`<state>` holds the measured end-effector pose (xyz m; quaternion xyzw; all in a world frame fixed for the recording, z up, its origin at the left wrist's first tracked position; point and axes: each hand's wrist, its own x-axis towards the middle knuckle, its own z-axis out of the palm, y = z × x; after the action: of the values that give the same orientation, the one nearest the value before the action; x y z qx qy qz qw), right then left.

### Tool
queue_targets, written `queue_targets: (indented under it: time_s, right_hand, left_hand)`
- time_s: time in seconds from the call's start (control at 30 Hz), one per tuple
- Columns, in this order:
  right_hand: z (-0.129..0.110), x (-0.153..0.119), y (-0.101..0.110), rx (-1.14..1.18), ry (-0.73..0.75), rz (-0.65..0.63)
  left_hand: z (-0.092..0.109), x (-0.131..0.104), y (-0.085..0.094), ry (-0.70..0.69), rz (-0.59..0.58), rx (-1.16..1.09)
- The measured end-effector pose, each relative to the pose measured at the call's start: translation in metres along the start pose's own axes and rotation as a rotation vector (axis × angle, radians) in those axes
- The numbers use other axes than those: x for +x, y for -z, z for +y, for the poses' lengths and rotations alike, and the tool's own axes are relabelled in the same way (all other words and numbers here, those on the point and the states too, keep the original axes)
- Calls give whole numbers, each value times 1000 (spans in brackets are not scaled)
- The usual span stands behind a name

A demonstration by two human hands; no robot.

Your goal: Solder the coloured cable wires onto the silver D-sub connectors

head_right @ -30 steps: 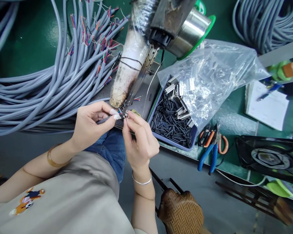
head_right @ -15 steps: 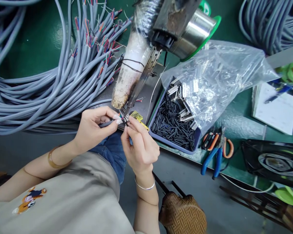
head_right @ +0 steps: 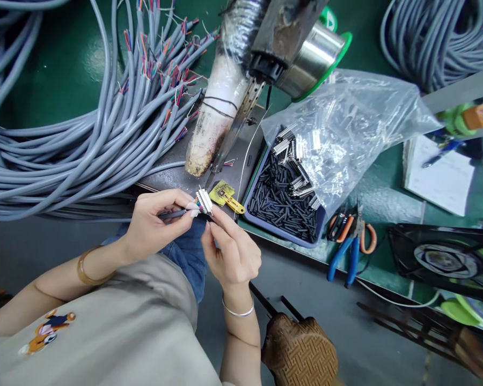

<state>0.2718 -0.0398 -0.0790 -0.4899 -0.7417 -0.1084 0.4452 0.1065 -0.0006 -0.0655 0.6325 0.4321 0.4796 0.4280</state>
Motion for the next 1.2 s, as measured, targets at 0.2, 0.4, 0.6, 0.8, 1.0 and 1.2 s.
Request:
queue_targets:
  time_s: [0.2,0.4,0.6,0.8,1.0,1.2]
  right_hand:
    - [7,-13,7,190,-4,21]
    - [11,-11,7,242,-15,-71]
    - [0,1,2,224,-103,-192]
    - [-19,5,7,559,-600,-220]
    - [-29,12,9,524,-680,-199]
    - [-31,11,10,434,-652,-212]
  left_hand:
    - [5,-7,6,97,-44,-90]
    - [10,-10,14,334,-99,-426]
    - [17,-1,27,582,-312,-677]
    - [11,0,28,515,-257,-598]
    - [6,-4,26,509,-219,-583]
    - [6,-7,24,483,-156,-510]
